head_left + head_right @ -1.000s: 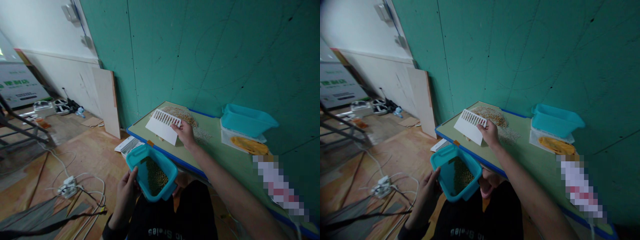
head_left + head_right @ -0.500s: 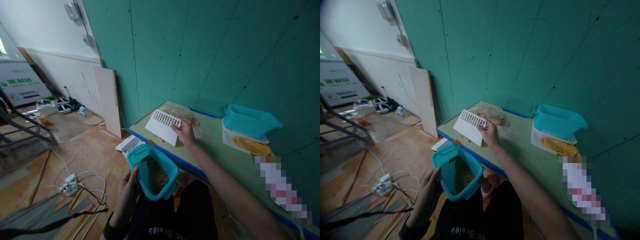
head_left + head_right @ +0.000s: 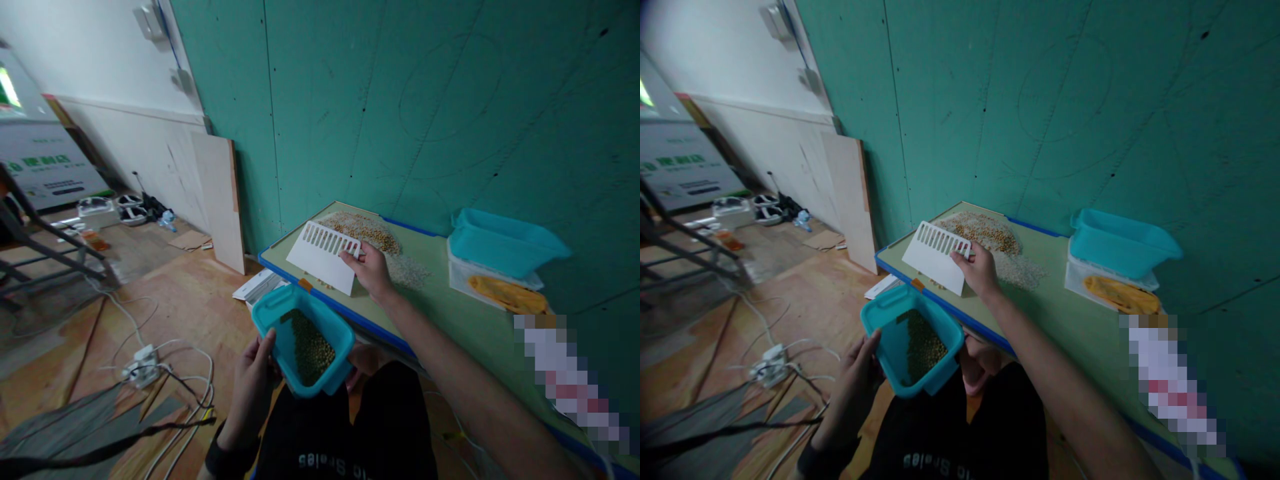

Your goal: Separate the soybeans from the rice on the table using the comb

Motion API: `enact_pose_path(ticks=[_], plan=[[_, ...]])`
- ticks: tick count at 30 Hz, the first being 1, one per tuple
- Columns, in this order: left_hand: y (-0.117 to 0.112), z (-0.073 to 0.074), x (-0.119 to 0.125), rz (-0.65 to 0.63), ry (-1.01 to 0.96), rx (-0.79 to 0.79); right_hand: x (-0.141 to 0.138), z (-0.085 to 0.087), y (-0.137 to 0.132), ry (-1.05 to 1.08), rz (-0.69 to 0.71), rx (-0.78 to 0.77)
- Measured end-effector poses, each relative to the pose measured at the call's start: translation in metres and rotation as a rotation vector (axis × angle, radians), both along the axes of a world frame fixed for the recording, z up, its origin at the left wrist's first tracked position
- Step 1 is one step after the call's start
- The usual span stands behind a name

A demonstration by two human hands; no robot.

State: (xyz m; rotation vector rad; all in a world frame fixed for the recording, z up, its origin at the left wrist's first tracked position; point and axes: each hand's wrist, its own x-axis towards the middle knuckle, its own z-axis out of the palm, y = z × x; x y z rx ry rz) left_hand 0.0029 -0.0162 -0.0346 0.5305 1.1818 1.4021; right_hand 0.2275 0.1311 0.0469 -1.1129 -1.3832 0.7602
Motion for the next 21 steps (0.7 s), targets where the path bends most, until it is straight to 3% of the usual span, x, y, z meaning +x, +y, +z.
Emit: enact_pose_path(ticks=[21], plan=[[-0.0011, 0.0021, -0.0010, -0.002, -0.046, -0.001, 0.0004, -0.0002, -0.0040, 0.041, 0.032, -0.041]])
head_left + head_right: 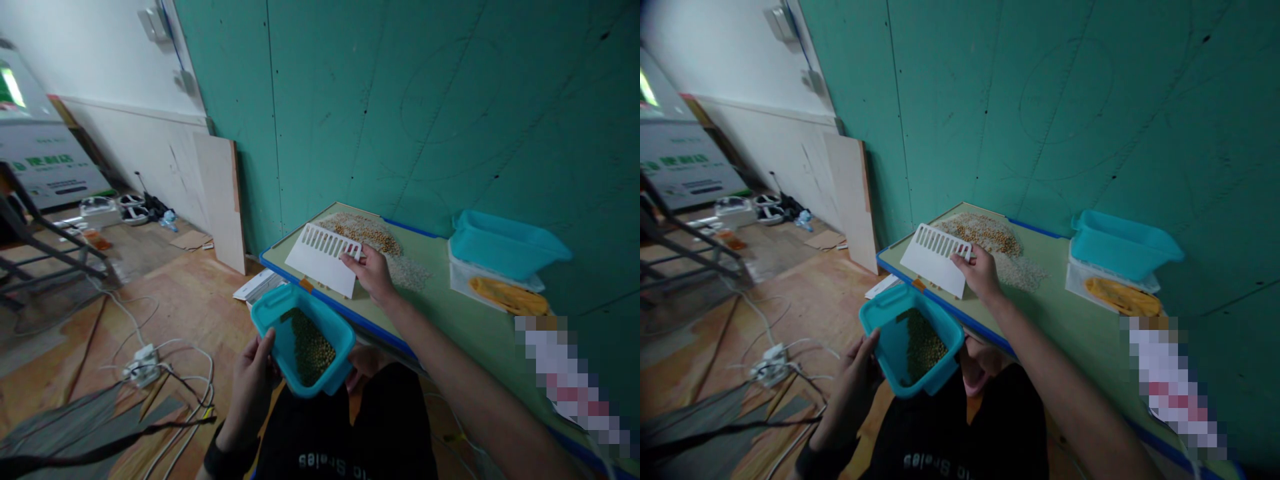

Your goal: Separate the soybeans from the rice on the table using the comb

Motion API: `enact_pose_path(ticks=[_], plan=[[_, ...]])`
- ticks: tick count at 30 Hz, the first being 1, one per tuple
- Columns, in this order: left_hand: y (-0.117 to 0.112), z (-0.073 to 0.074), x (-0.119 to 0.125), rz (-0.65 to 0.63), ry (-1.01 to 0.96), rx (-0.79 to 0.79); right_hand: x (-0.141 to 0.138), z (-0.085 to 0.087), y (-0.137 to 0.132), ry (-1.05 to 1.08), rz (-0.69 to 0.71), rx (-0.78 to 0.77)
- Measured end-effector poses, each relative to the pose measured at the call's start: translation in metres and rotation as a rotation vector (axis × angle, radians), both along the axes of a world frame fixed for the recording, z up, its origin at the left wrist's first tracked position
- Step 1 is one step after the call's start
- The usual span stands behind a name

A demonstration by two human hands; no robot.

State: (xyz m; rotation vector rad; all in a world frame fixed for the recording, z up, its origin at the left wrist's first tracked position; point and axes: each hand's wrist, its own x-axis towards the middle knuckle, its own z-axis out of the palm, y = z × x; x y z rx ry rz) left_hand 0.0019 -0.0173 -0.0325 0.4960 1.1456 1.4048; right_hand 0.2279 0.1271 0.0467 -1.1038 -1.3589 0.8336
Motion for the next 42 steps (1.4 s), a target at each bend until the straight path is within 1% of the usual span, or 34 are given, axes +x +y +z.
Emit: enact_pose_path(ticks=[3, 7, 15, 21, 27, 30, 34, 42], plan=[[-0.001, 0.000, 0.000, -0.009, -0.003, -0.009, 0.000, 0.000, -0.001, 0.009, 0.006, 0.008], [-0.001, -0.001, 0.000, -0.011, -0.002, 0.031, -0.001, 0.001, -0.002, 0.010, 0.013, 0.011], [-0.002, 0.000, 0.002, -0.021, 0.017, 0.045, -0.001, 0.001, -0.002, -0.008, 0.024, 0.012], [-0.003, 0.005, 0.004, -0.016, 0.026, 0.042, 0.000, -0.001, 0.000, -0.020, 0.025, 0.021], [-0.004, 0.012, 0.008, -0.018, 0.009, 0.015, -0.002, 0.005, -0.004, -0.062, 0.030, 0.042], [-0.003, 0.011, 0.007, -0.024, 0.007, 0.019, -0.002, 0.007, -0.008, -0.096, 0.025, 0.051], [0.000, 0.009, 0.006, -0.015, 0.007, 0.057, -0.003, 0.006, -0.009, -0.099, 0.028, 0.058], [0.005, 0.022, 0.013, 0.033, -0.005, 0.037, -0.007, 0.006, -0.016, -0.049, 0.099, 0.028]])
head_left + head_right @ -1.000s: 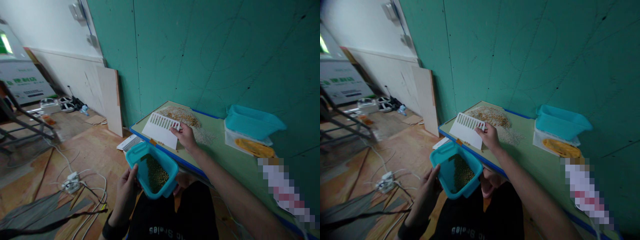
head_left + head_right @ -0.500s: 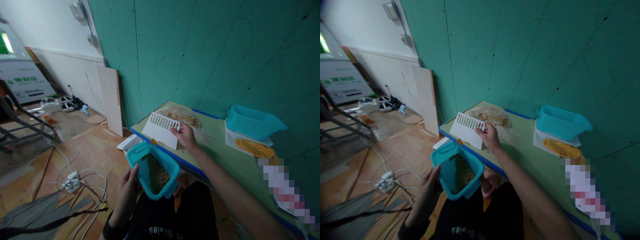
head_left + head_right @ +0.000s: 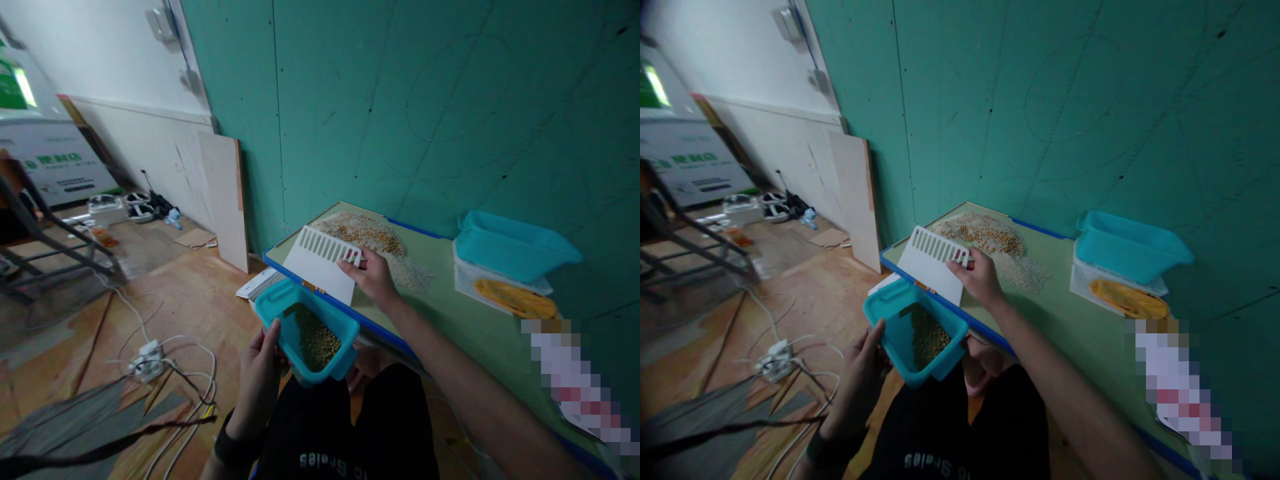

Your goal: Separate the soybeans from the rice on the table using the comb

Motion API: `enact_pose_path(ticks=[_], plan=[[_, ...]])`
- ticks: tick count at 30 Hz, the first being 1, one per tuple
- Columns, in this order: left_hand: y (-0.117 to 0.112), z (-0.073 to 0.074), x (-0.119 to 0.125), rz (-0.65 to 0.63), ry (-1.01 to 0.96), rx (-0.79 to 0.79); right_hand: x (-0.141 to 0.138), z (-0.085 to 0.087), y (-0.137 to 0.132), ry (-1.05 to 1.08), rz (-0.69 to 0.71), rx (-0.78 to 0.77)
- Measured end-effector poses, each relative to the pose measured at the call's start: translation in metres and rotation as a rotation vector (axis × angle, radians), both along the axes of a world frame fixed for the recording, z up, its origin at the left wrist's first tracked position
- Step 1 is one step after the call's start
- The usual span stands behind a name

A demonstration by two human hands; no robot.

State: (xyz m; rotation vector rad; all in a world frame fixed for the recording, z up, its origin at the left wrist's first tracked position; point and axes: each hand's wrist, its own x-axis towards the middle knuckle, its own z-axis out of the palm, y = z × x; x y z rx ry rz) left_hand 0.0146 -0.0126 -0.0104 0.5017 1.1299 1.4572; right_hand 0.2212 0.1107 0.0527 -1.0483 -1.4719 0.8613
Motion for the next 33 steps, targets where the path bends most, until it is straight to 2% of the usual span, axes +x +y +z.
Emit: enact_pose_path(ticks=[5, 9, 11, 14, 16, 18, 21, 23, 29, 33], plan=[[0.000, -0.001, 0.000, -0.019, 0.005, 0.017, -0.002, 0.007, 0.002, 0.109, -0.001, -0.068], [-0.005, -0.005, 0.003, 0.001, 0.010, -0.009, 0.019, 0.028, -0.004, 0.219, -0.141, -0.048], [-0.008, -0.007, 0.005, -0.011, -0.011, -0.012, 0.040, 0.041, -0.021, 0.135, -0.252, 0.056], [-0.012, -0.007, 0.010, -0.034, -0.021, -0.021, 0.073, 0.051, -0.061, -0.097, -0.511, 0.228], [-0.014, -0.008, 0.013, -0.054, -0.012, -0.036, 0.090, 0.050, -0.086, -0.297, -0.686, 0.268], [-0.014, -0.010, 0.016, -0.083, -0.007, -0.048, 0.100, 0.045, -0.104, -0.448, -0.755, 0.256], [-0.013, -0.015, 0.019, -0.098, -0.013, -0.046, 0.105, 0.036, -0.114, -0.622, -0.795, 0.207], [-0.013, -0.016, 0.020, -0.095, 0.000, -0.051, 0.104, 0.029, -0.116, -0.664, -0.795, 0.177], [-0.013, -0.008, 0.024, -0.146, 0.034, -0.045, 0.100, 0.014, -0.128, -0.582, -0.707, 0.114], [-0.010, -0.012, 0.027, -0.123, 0.002, -0.022, 0.096, 0.007, -0.130, -0.559, -0.653, 0.153]])
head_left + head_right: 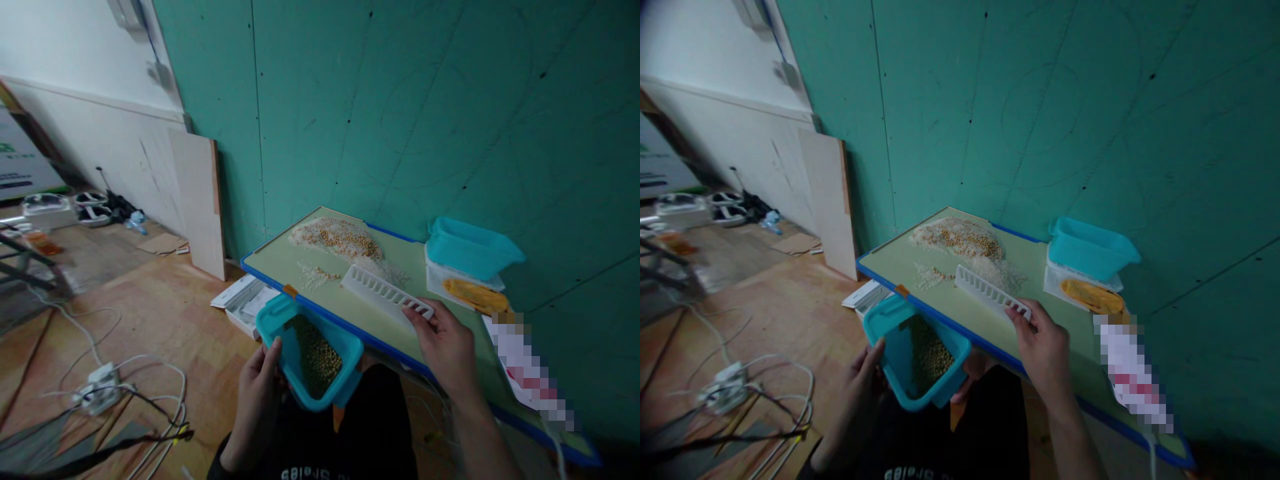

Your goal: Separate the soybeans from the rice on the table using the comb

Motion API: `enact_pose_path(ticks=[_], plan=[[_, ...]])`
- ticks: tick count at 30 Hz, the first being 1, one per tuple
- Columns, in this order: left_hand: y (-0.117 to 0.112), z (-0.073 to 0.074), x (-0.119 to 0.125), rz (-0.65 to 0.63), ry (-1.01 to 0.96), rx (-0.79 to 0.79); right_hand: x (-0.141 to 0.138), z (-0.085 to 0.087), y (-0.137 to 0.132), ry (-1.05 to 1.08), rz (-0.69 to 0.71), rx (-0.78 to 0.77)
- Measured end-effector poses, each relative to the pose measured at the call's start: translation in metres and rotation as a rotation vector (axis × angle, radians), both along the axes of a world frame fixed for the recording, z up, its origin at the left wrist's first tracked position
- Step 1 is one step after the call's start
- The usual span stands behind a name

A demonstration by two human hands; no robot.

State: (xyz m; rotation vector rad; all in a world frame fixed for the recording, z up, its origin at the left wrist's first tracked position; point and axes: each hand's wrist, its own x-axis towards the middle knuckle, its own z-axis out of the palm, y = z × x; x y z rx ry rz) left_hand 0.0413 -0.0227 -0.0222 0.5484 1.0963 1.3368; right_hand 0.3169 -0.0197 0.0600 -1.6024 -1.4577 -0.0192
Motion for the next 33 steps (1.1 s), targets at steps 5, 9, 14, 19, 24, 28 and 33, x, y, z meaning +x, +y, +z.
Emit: enact_pose_path(ticks=[5, 9, 14, 19, 24, 28, 33], plan=[[0.005, -0.007, -0.001, 0.012, -0.005, 0.013, -0.010, -0.002, 0.002, -0.031, 0.037, 0.046], [0.007, -0.006, -0.004, 0.008, -0.022, 0.033, -0.020, -0.001, -0.004, -0.066, 0.102, 0.063], [0.008, -0.003, -0.009, 0.035, -0.004, 0.023, -0.034, -0.003, -0.014, -0.117, 0.189, 0.077], [0.011, -0.004, -0.014, 0.069, -0.041, 0.038, -0.043, -0.003, -0.016, -0.149, 0.282, 0.088], [0.013, -0.003, -0.017, 0.056, -0.047, 0.037, -0.029, 0.001, 0.012, -0.017, 0.088, 0.109], [0.011, -0.002, -0.019, 0.027, -0.024, 0.044, -0.030, 0.004, 0.033, 0.116, 0.084, 0.103], [0.005, -0.005, -0.022, 0.023, 0.016, 0.019, -0.072, 0.001, 0.018, 0.052, 0.190, 0.140]])
